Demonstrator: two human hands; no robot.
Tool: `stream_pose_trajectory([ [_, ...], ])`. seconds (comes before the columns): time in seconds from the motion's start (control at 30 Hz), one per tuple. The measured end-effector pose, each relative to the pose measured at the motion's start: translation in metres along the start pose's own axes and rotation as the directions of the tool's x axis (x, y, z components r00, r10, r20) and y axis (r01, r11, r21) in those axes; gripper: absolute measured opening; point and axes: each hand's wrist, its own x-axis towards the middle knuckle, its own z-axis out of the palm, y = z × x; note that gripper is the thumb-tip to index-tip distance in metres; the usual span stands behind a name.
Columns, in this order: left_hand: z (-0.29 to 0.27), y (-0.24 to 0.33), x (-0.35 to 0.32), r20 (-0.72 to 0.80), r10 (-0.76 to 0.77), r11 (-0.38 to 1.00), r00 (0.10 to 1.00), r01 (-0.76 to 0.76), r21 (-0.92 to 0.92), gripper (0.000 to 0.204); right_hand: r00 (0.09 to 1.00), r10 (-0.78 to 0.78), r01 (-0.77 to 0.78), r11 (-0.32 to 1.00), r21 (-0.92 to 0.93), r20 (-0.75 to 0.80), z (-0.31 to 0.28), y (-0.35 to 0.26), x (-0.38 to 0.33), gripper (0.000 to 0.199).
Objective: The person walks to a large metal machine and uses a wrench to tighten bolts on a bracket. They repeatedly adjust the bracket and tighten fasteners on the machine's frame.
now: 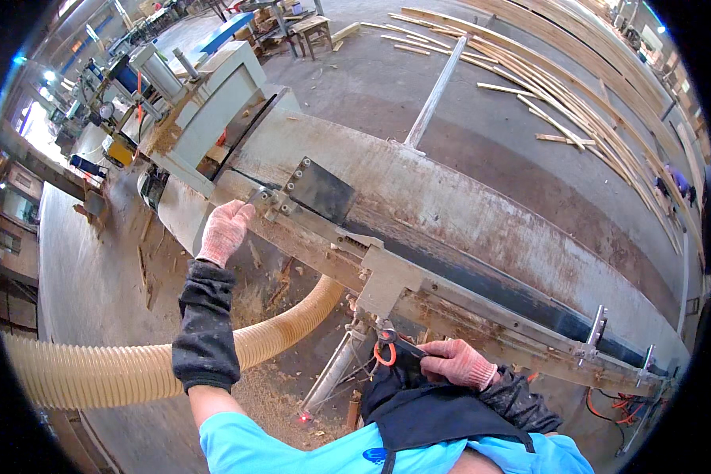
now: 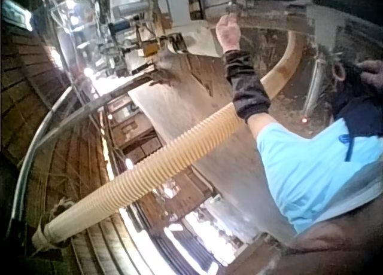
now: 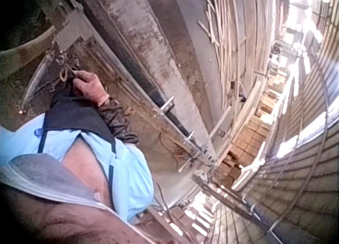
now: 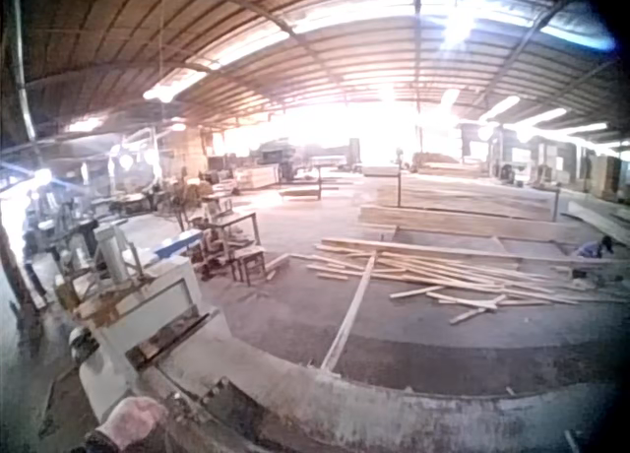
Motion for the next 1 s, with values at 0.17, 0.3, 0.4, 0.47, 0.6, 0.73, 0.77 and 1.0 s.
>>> stream_pose_trajectory([
  [0.17,-0.018,0.015,0.007,0.058,0.1,0.978,0.993,-0.109,0.179,0.035,0.999,-0.03,0.028,0.998,0.056,0.034,0.002,0.001,0.007,0.038],
  [0.3,-0.02,0.001,0.012,0.034,0.131,0.969,0.991,-0.135,0.206,0.032,1.0,-0.007,0.006,0.999,0.038,0.03,0.006,-0.008,0.007,0.038],
  [0.4,-0.023,0.008,0.015,0.055,0.15,0.966,0.987,-0.158,0.204,0.031,0.998,0.057,-0.059,0.997,0.058,0.035,0.008,-0.009,0.007,0.039],
  [0.47,-0.023,0.009,0.016,0.064,0.131,0.962,0.989,-0.142,0.234,0.03,0.998,0.042,-0.045,0.997,0.064,0.049,0.008,-0.004,0.008,0.04],
  [0.6,-0.015,0.011,0.01,0.011,0.147,0.959,0.989,-0.145,0.245,0.033,0.998,0.05,-0.053,0.996,0.074,0.038,0.009,0.003,0.009,0.04],
  [0.73,-0.014,0.017,0.011,0.007,0.111,0.915,0.994,-0.105,0.39,0.055,1.0,0.014,-0.015,0.999,0.051,0.027,0.008,0.008,0.005,0.039],
  [0.77,-0.014,0.022,0.009,-0.007,0.085,0.885,0.996,-0.073,0.461,0.061,1.0,-0.011,0.011,0.999,0.035,0.017,0.006,0.009,0.002,0.038],
  [1.0,0.007,0.006,0.022,-0.195,0.037,0.794,0.98,0.09,0.601,0.085,1.0,-0.003,0.006,0.987,0.162,-0.021,-0.01,0.025,-0.023,0.034],
])
